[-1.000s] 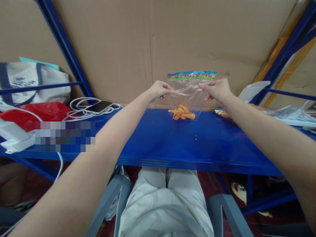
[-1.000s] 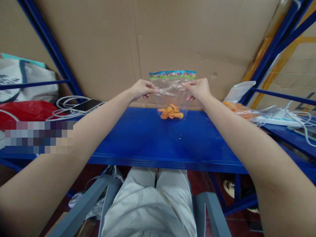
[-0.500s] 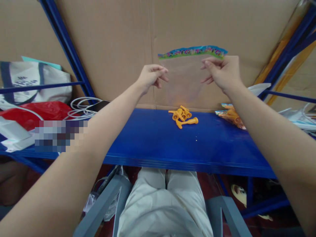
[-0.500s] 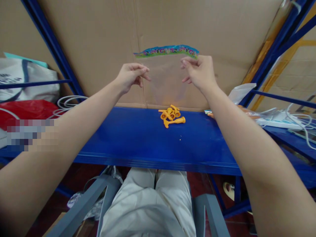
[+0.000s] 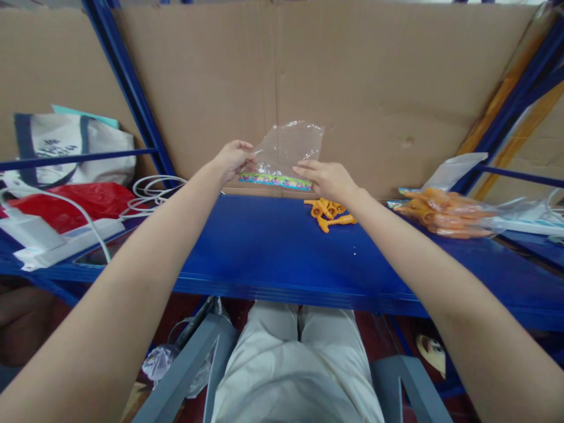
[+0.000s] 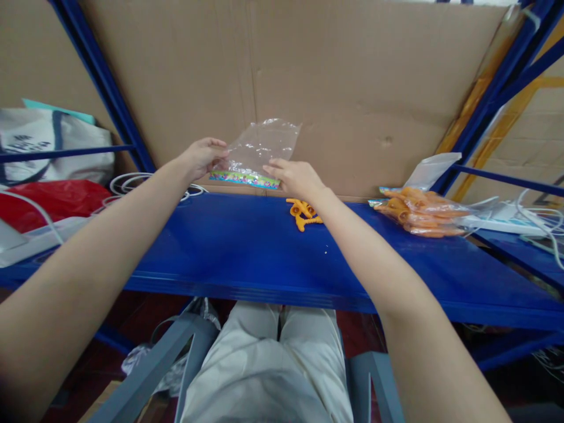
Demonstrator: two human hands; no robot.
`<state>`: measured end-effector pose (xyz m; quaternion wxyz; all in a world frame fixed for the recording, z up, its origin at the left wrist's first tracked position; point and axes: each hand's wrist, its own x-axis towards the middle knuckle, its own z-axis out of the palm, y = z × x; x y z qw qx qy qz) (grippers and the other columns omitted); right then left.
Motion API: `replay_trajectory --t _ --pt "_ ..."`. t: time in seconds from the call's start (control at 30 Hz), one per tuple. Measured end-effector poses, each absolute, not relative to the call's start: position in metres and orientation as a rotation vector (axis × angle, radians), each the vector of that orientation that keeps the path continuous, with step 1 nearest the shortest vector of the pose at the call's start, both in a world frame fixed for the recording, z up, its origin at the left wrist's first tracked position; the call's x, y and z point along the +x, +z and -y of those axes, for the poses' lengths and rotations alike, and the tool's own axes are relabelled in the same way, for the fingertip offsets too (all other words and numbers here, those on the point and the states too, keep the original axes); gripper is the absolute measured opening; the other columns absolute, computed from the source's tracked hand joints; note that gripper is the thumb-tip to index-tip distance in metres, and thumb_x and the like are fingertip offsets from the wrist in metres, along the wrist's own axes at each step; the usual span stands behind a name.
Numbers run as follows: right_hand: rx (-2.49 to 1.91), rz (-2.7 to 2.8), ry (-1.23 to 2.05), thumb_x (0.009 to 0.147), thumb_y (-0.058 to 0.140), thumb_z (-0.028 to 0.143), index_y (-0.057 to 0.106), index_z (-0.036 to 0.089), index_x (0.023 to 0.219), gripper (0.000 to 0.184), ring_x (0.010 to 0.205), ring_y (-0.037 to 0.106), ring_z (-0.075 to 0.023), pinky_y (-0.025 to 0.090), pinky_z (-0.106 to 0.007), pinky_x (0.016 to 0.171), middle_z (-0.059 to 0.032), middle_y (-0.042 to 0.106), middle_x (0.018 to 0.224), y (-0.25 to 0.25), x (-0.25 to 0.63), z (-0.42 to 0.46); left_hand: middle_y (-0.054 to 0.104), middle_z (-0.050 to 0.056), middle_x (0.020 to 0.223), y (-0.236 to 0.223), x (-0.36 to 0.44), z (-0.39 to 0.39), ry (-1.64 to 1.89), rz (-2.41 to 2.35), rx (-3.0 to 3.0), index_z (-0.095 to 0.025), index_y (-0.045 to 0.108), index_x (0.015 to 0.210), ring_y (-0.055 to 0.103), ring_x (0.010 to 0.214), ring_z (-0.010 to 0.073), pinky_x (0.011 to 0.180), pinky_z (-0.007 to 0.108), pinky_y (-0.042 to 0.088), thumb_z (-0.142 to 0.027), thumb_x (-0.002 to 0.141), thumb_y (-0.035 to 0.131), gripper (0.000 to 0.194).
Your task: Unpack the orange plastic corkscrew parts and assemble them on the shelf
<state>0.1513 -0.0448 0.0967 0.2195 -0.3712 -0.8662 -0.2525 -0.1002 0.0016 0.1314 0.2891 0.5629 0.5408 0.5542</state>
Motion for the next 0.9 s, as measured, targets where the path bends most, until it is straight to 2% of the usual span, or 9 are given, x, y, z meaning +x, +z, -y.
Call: replay_trajectory --t 0.1,0.3,0.43,0.5,0.57,0.63,0.7,0.77,0.9 --pt "-1.028 2.511 -0.71 0.095 0.042 0.01 0.055 0.02 0.147 0.055 0.134 0.056 -0.0261 0.048 -0.043 0.106 -0.0109 0.053 0.152 0.074 0.132 0.033 0.066 -0.001 0.064 0.113 -0.121 -0.012 1.481 -1.633 1.469 -0.019 0.065 0.104 0.061 0.057 0.0122 0.064 0.025 0.053 -0.005 0.08 0.066 0.028" --pt "-1.178 2.707 -0.63 0.097 0.042 0.013 0.068 0.02 0.133 0.045 0.132 0.058 -0.0273 0.048 -0.044 0.106 -0.0118 0.058 0.147 0.039 0.128 0.022 0.068 0.003 0.062 0.065 -0.18 -0.021 1.224 -2.138 1.522 -0.014 0.071 0.095 0.066 0.065 0.0199 0.063 0.028 0.051 -0.01 0.074 0.069 0.021" --pt "-1.239 2.718 -0.614 0.095 0.047 0.015 0.073 0.019 0.124 0.04 0.126 0.063 -0.0268 0.049 -0.042 0.105 -0.0122 0.064 0.139 0.03 0.152 0.018 0.075 0.013 0.104 0.04 -0.208 -0.016 0.957 -2.402 1.659 -0.012 0.069 0.116 0.069 0.101 0.0297 0.08 0.033 0.054 -0.01 0.076 0.064 0.041" --pt "-1.247 2.72 -0.584 0.095 0.047 0.015 0.075 0.017 0.12 0.038 0.126 0.062 -0.027 0.048 -0.043 0.105 -0.0136 0.065 0.138 0.029 0.166 0.017 0.066 0.018 0.129 0.035 -0.208 -0.013 0.92 -2.553 1.756 -0.012 0.063 0.127 0.06 0.121 0.0363 0.094 0.042 0.051 -0.015 0.079 0.065 0.049" --pt "-1.224 2.723 -0.557 0.096 0.046 0.017 0.077 0.017 0.114 0.036 0.127 0.061 -0.0265 0.047 -0.043 0.106 -0.0136 0.065 0.137 0.029 0.18 0.017 0.06 0.018 0.139 0.034 -0.198 -0.01 0.864 -2.639 1.889 -0.015 0.061 0.131 0.052 0.13 0.0406 0.1 0.049 0.047 -0.024 0.083 0.063 0.049" --pt "-1.199 2.708 -0.551 0.096 0.046 0.017 0.078 0.018 0.112 0.035 0.128 0.06 -0.0257 0.046 -0.044 0.108 -0.013 0.066 0.137 0.029 0.192 0.02 0.061 0.016 0.139 0.036 -0.182 -0.007 0.723 -2.59 2.092 -0.016 0.063 0.131 0.05 0.132 0.0404 0.101 0.049 0.046 -0.029 0.089 0.057 0.044" --pt "-1.204 2.669 -0.569 0.095 0.048 0.015 0.076 0.019 0.116 0.036 0.131 0.058 -0.0262 0.044 -0.045 0.11 -0.0134 0.064 0.139 0.029 0.2 0.023 0.064 0.021 0.134 0.04 -0.161 -0.006 0.512 -2.513 2.181 -0.01 0.067 0.128 0.056 0.127 0.0394 0.101 0.046 0.047 -0.029 0.091 0.052 0.044" --pt "-1.234 2.624 -0.591 0.094 0.049 0.014 0.074 0.018 0.121 0.038 0.133 0.056 -0.0285 0.043 -0.049 0.111 -0.015 0.061 0.142 0.028 0.206 0.026 0.066 0.027 0.13 0.04 -0.14 -0.005 0.259 -2.427 2.209 -0.004 0.069 0.125 0.059 0.125 0.0414 0.1 0.045 0.048 -0.04 0.093 0.049 0.052" --pt "-1.24 2.628 -0.535 0.095 0.047 0.015 0.07 0.016 0.129 0.041 0.133 0.057 -0.0291 0.046 -0.049 0.11 -0.0155 0.061 0.143 0.022 0.212 0.027 0.072 0.025 0.121 0.031 -0.112 -0.006 0.106 -2.334 2.237 -0.013 0.077 0.116 0.061 0.123 0.0435 0.098 0.046 0.05 -0.06 0.083 0.059 0.061"
